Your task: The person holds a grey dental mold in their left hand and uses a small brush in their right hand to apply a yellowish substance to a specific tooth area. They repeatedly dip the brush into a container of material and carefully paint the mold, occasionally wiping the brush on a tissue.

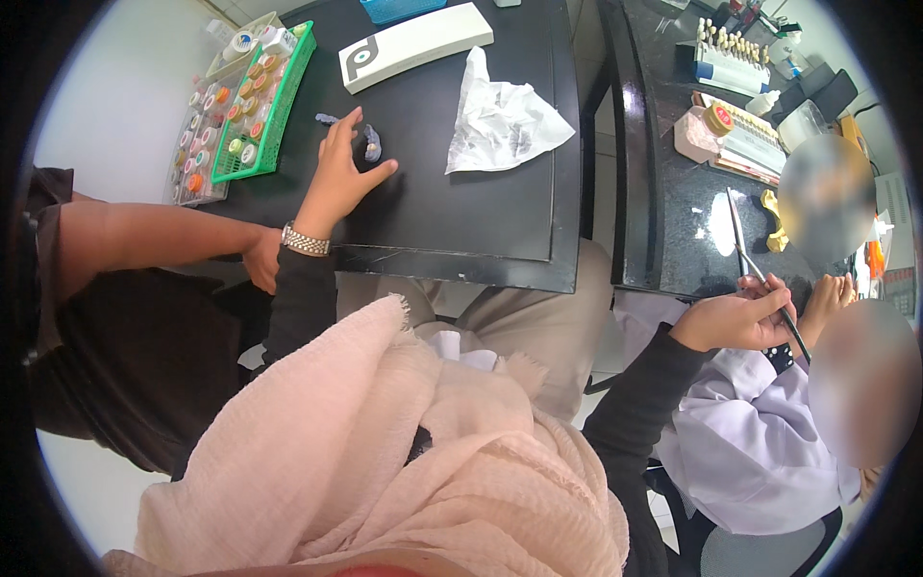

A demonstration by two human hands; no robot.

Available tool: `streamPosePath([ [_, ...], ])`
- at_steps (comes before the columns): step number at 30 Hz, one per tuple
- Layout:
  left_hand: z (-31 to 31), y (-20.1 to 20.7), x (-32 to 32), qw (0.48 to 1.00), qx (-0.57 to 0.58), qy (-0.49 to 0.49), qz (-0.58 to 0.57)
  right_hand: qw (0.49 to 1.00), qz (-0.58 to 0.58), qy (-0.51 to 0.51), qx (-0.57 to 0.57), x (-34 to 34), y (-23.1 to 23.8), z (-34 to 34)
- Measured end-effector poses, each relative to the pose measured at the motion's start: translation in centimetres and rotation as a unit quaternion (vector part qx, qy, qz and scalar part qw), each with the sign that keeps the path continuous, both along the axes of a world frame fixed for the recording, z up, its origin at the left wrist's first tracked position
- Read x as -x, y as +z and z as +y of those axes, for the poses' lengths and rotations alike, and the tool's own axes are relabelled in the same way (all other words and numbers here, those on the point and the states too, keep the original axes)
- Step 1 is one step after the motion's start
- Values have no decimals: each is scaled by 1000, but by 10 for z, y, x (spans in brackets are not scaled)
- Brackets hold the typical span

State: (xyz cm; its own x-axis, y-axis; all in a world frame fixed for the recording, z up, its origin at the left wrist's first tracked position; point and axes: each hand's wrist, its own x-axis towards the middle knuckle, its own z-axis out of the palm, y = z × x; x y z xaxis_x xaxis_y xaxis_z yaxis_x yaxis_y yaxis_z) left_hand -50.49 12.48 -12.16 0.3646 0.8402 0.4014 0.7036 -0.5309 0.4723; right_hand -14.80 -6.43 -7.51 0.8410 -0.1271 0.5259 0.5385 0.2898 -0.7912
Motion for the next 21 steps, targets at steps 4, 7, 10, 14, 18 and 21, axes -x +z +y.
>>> streamPosePath([
  [4,14,-8,24,994,94,-52,-22,1000,-8,19,3,-1,1,2],
  [7,20,0,21,985,145,-81,-54,996,22,81,6,-11,-1,-4],
  [10,18,6,13,988,128,-76,-53,990,15,140,-7,-29,-6,-10],
  [14,7,8,2,989,97,-65,-95,976,53,206,-47,-34,-7,-9],
  [18,-5,21,-31,941,156,-140,-266,956,95,271,-52,-22,1,-9],
  [21,-16,62,-74,909,134,-215,-331,967,56,248,4,-21,-1,-10],
])
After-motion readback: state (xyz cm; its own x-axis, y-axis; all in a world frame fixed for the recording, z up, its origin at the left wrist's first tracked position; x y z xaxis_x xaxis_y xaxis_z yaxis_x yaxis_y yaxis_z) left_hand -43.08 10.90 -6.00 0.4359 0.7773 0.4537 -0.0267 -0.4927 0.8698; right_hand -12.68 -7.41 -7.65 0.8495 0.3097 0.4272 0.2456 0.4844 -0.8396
